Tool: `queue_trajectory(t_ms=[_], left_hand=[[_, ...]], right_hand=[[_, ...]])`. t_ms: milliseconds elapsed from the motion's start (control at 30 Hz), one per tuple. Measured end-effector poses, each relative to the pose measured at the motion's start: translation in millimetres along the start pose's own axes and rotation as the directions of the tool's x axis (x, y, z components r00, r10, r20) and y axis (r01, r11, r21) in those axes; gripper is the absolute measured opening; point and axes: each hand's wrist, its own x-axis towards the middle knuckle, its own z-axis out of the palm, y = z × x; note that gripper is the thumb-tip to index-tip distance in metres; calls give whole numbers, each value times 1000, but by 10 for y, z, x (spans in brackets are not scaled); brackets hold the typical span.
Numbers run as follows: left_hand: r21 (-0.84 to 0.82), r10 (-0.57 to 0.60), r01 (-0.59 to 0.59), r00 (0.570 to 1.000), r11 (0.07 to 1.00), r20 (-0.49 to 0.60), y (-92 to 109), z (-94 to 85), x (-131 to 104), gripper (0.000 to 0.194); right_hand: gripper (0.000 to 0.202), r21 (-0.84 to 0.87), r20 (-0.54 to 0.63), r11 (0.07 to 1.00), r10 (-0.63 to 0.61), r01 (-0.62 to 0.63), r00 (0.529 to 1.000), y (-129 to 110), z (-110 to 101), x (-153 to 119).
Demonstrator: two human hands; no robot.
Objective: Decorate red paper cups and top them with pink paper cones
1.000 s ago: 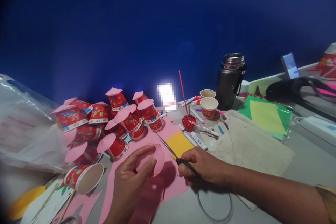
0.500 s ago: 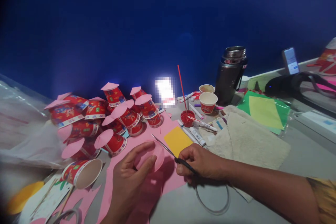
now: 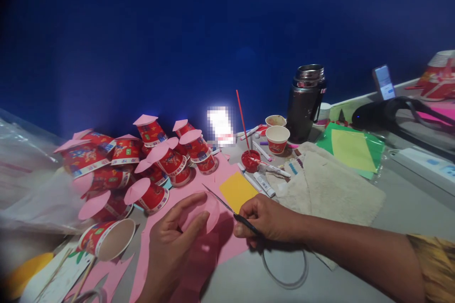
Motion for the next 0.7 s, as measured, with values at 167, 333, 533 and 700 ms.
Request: queue_trajectory(t_ms=[167,333,533,700], left_hand=[[-12,-1,1,1000,1000,-27,28,12,-20,32],[-49,-9,7,999,999,-51,86,47,-56,30],[-29,-23,22,999,999,-42,107,33,-48,31],[3,-32,32,999,999,-15,60,8,-21,34]], right_hand=[[49,27,-9,999,21,-21,1000,-5,11,2],[46,-10,-22,1000,7,-7,1000,-24,7,-6],[42,-26,-5,1000,2,-2,1000,-12,-8,-6],[43,-40,-7,999,-3,3,1000,-13,-4,-1]])
